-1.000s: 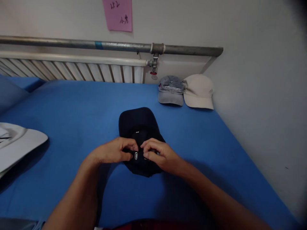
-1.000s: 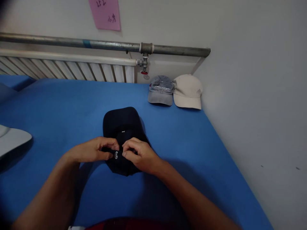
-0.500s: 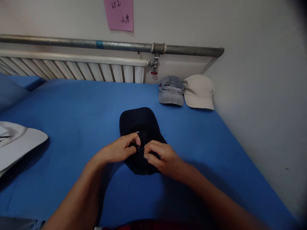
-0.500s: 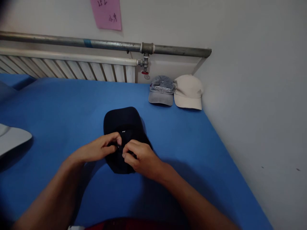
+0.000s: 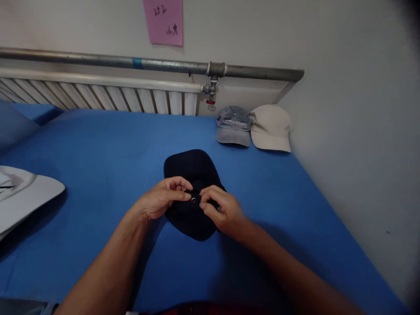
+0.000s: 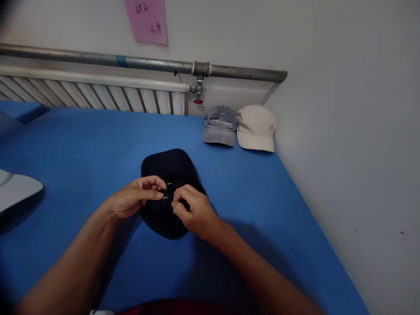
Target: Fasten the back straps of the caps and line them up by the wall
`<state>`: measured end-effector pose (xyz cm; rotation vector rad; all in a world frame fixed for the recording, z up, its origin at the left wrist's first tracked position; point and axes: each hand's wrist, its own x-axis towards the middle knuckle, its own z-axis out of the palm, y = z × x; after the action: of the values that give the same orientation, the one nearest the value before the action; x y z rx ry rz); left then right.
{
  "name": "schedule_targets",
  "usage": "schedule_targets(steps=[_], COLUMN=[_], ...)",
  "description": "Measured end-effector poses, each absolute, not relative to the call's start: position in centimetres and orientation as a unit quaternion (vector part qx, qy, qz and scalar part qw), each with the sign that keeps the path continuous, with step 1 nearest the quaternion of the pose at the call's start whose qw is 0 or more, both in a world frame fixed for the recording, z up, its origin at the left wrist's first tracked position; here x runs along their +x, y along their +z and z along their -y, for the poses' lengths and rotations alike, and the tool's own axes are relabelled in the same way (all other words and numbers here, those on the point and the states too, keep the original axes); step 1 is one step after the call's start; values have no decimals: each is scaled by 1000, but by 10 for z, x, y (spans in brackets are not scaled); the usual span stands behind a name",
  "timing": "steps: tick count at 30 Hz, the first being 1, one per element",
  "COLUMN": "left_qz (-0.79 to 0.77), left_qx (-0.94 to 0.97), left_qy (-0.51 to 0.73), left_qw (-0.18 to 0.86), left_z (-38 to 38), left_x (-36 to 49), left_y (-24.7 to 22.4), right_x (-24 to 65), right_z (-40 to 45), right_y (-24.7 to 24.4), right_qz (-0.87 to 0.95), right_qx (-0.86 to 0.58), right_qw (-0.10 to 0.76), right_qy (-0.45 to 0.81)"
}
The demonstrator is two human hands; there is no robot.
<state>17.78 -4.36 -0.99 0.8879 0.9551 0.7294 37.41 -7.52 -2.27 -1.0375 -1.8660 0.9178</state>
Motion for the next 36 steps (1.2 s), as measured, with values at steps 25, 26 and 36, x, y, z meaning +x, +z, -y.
schedule_targets(steps=[25,26,36], left_qz=[-453,-455,-469], left_qx=[399,402,437], left_qy=[341,340,328], left_qw=[721,719,694], left_z=[47,47,52], left_x=[185,185,189], left_y=[-18,-18,-12], right_x=[372,373,373], right_z=[81,80,79], right_y=[-25,-25,-23], right_qz=[797,798,808], right_qx=[-386,-385,-384], right_qw=[424,421,382], right_qy=[190,192,231])
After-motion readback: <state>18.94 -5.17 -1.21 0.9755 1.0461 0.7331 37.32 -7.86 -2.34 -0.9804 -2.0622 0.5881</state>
